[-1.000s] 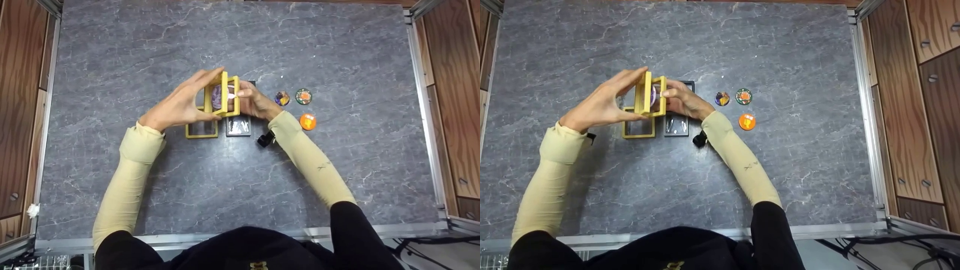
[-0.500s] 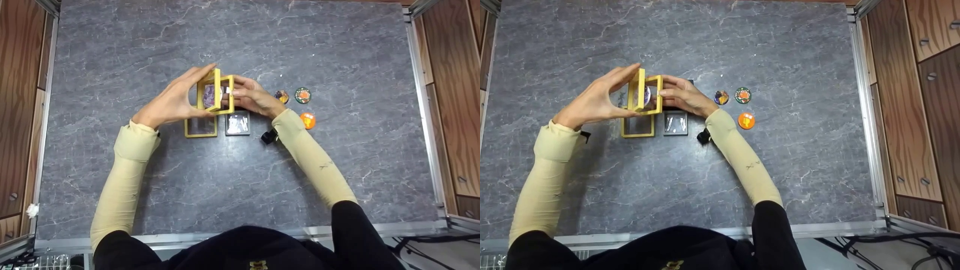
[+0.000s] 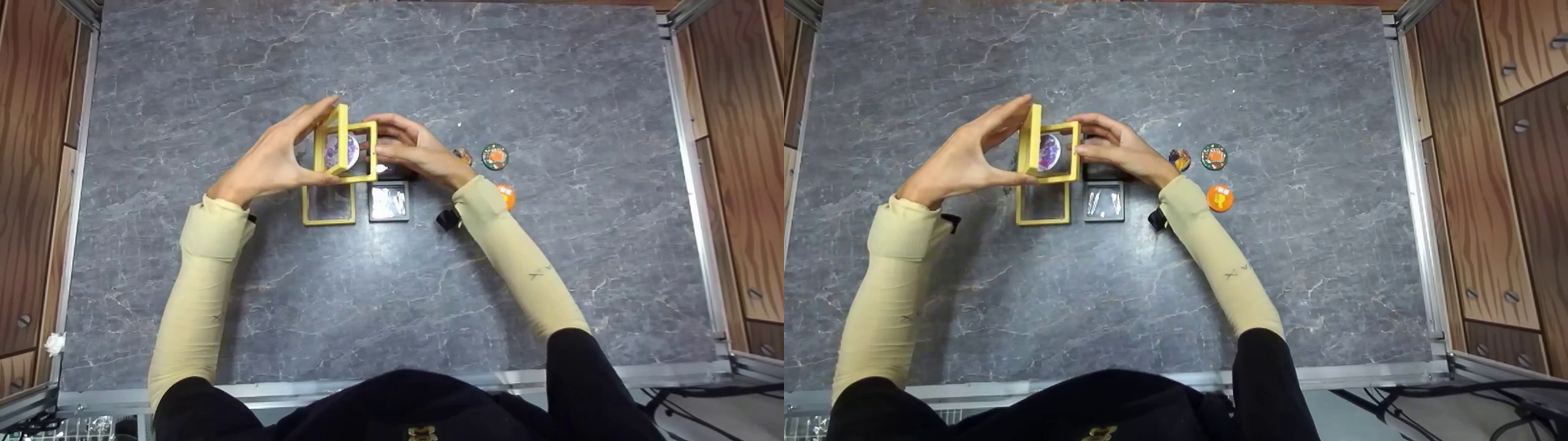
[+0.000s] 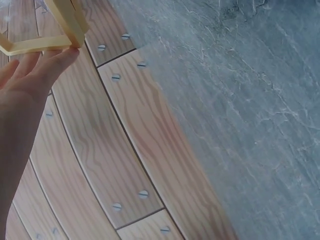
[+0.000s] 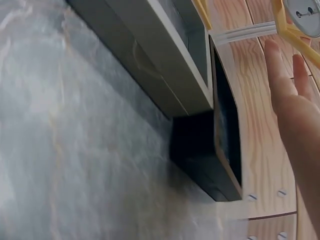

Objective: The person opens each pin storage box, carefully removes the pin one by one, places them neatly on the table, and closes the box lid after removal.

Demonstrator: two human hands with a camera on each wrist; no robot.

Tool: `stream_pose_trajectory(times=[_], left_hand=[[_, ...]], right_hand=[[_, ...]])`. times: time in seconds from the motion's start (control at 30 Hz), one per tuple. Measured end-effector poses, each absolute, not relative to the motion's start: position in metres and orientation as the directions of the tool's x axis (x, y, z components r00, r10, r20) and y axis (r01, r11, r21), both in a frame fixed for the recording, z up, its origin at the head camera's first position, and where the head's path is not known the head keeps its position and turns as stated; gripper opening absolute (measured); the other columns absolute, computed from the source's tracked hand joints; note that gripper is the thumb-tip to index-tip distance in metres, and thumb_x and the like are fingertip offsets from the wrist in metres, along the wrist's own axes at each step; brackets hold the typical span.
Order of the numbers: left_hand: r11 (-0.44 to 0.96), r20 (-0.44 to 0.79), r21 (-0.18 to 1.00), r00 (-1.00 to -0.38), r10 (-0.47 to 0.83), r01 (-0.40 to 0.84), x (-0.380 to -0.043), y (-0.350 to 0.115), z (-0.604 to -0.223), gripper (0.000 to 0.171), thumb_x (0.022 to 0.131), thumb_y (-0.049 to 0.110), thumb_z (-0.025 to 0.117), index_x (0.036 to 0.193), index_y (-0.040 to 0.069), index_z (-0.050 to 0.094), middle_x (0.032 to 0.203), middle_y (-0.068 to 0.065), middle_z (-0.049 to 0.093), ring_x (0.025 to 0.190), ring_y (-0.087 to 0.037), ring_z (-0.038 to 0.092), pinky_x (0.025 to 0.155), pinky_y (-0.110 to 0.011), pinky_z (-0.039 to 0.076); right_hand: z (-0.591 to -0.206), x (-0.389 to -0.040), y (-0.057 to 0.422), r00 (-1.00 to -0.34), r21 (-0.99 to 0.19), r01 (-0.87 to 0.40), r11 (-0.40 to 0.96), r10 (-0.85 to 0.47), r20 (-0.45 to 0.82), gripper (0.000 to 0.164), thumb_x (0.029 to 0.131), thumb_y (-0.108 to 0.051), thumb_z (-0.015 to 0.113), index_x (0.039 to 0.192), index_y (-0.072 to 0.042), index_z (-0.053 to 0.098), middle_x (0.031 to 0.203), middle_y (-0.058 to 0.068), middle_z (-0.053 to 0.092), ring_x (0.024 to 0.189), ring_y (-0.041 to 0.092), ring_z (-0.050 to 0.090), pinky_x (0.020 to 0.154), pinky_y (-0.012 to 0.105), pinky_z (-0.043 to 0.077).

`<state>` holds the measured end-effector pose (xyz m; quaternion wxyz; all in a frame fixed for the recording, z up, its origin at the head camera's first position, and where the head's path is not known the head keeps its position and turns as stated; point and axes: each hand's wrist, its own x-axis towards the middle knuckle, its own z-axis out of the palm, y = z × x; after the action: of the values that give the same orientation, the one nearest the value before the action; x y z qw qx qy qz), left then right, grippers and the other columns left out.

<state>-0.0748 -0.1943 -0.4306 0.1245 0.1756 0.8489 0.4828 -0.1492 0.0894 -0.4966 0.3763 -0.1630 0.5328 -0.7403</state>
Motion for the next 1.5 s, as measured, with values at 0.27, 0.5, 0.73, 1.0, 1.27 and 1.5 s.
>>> stream_pose_trajectory(times=[0.27, 0.5, 0.73, 1.0, 1.27, 1.5], left_hand=[[0.377, -0.04, 0.919, -0.923, 0.384, 0.117, -0.078, -0.199, -0.434, 0.116, 0.076, 0.015, 0.096, 0.168, 0.027, 0.026, 0.173, 0.001, 0.035, 0.16, -0.01, 0.034, 0.134, -0.026, 0.029], [0.313, -0.03, 0.946, -0.936, 0.351, 0.087, -0.079, -0.207, -0.438, 0.117, 0.075, 0.006, 0.095, 0.168, 0.026, 0.028, 0.171, -0.003, 0.039, 0.16, -0.016, 0.036, 0.134, -0.028, 0.03], [0.254, -0.009, 0.964, -0.947, 0.321, 0.077, -0.078, -0.216, -0.442, 0.114, 0.075, 0.004, 0.095, 0.167, 0.023, 0.03, 0.172, -0.004, 0.037, 0.16, -0.018, 0.037, 0.133, -0.028, 0.033], [0.248, 0.012, 0.965, -0.962, 0.274, 0.083, -0.084, -0.231, -0.452, 0.112, 0.077, 0.002, 0.093, 0.167, 0.021, 0.03, 0.171, -0.005, 0.039, 0.16, -0.02, 0.037, 0.134, -0.034, 0.035], [0.228, -0.046, 0.973, -0.966, 0.253, 0.014, -0.086, -0.244, -0.466, 0.113, 0.077, -0.002, 0.091, 0.168, 0.022, 0.029, 0.172, -0.006, 0.037, 0.161, -0.024, 0.034, 0.135, -0.04, 0.033], [0.193, -0.068, 0.981, -0.964, 0.256, -0.018, -0.09, -0.246, -0.473, 0.11, 0.077, -0.006, 0.089, 0.167, 0.015, 0.028, 0.172, -0.01, 0.036, 0.161, -0.029, 0.035, 0.135, -0.04, 0.032]], right_hand=[[-0.488, -0.152, 0.092, -0.688, -0.974, 0.226, -0.021, -0.711, -0.145, 0.058, 0.098, -0.003, 0.07, 0.153, -0.004, 0.051, 0.154, 0.015, 0.055, 0.142, 0.047, 0.052, 0.112, 0.039, 0.059], [-0.48, -0.15, 0.084, -0.669, -0.98, 0.015, 0.197, -0.727, -0.156, 0.096, 0.08, -0.017, 0.093, 0.16, -0.011, 0.04, 0.161, 0.016, 0.047, 0.145, 0.035, 0.051, 0.12, 0.042, 0.052], [-0.476, -0.151, 0.074, -0.691, -0.875, -0.211, 0.437, -0.699, -0.183, 0.107, 0.073, -0.038, 0.098, 0.161, -0.025, 0.038, 0.163, 0.004, 0.039, 0.145, 0.03, 0.049, 0.125, 0.043, 0.046], [-0.48, -0.164, 0.06, -0.692, -0.742, -0.366, 0.562, -0.697, -0.186, 0.107, 0.075, -0.044, 0.094, 0.162, -0.02, 0.037, 0.165, 0.003, 0.04, 0.153, 0.023, 0.032, 0.132, 0.054, 0.032], [-0.488, -0.17, 0.049, -0.681, -0.67, -0.448, 0.591, -0.712, -0.173, 0.11, 0.076, -0.049, 0.093, 0.164, -0.016, 0.035, 0.169, 0.005, 0.037, 0.155, 0.026, 0.027, 0.134, 0.054, 0.028], [-0.494, -0.171, 0.046, -0.677, -0.639, -0.441, 0.631, -0.701, -0.225, 0.115, 0.077, -0.055, 0.09, 0.167, -0.017, 0.029, 0.171, 0.008, 0.032, 0.157, 0.029, 0.024, 0.134, 0.058, 0.027]])
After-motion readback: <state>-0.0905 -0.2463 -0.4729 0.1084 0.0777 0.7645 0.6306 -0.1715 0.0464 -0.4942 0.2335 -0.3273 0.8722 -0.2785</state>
